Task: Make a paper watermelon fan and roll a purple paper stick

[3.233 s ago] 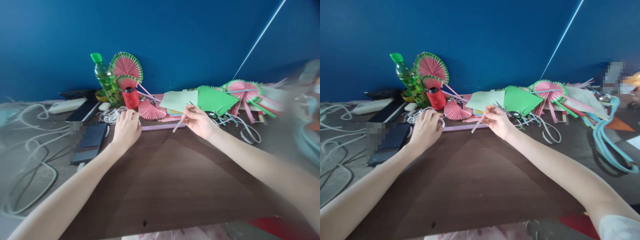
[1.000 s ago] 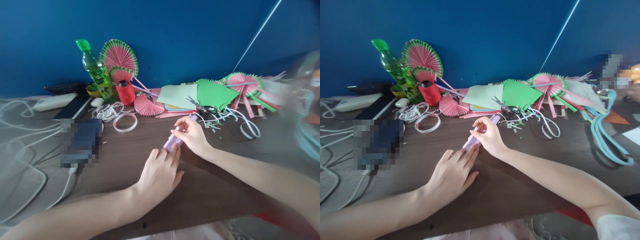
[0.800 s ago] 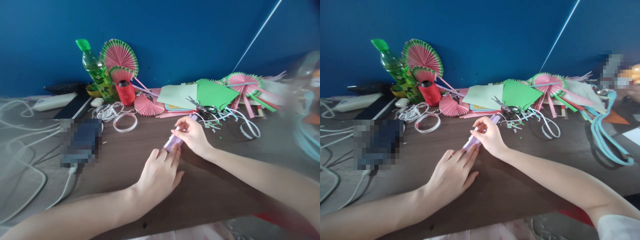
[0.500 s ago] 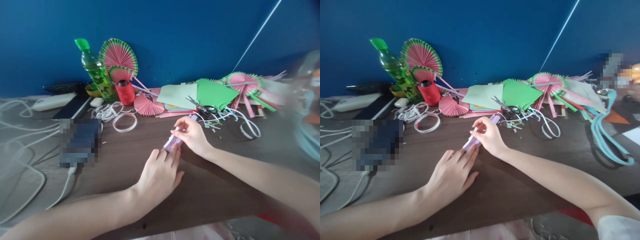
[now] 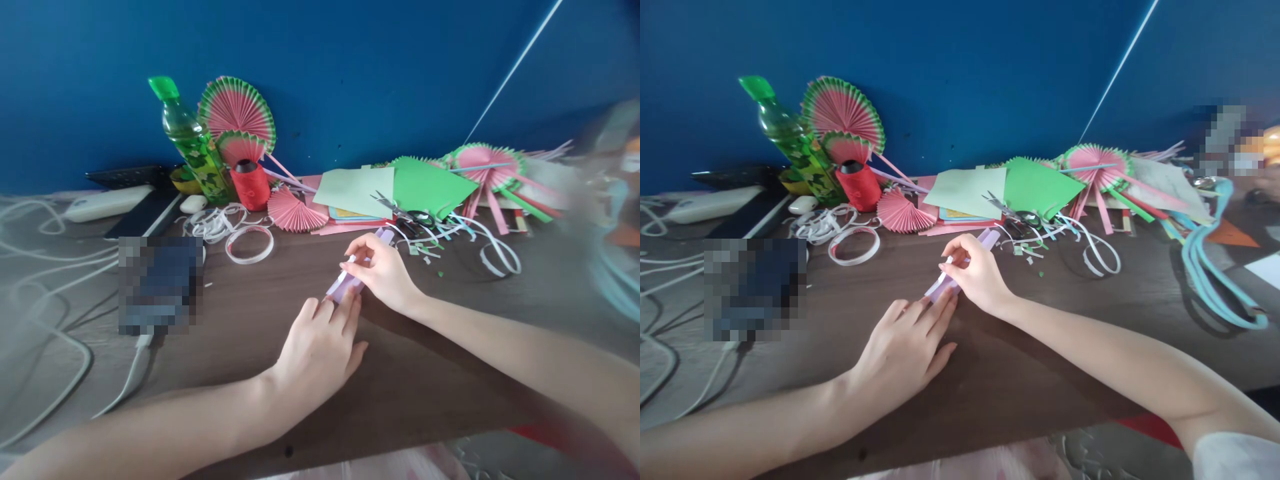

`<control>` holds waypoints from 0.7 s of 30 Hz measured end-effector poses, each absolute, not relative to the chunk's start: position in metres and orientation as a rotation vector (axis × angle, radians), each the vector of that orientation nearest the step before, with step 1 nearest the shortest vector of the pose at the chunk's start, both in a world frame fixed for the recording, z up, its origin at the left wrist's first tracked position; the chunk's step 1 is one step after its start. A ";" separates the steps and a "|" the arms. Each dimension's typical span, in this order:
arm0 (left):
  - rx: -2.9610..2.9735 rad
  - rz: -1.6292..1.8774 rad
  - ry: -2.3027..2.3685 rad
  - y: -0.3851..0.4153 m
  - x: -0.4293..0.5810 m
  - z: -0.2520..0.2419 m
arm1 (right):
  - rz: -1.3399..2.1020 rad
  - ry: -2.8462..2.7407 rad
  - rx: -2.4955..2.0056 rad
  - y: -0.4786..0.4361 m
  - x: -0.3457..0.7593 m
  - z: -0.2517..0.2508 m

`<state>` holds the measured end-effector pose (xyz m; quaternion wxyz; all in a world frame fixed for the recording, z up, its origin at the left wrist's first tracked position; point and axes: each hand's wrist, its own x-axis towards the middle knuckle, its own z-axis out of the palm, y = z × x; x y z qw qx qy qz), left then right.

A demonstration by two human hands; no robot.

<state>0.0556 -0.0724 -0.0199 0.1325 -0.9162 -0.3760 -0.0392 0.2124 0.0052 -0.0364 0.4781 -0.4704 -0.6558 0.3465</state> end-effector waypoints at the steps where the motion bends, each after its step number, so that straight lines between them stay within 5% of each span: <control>1: -2.657 -0.113 -1.090 -0.073 0.055 -0.020 | 0.843 -1.605 -1.146 0.005 0.212 -0.036; 21: -2.665 -0.125 -1.103 -0.072 0.056 -0.020 | 0.701 -1.748 -1.123 0.002 0.209 -0.035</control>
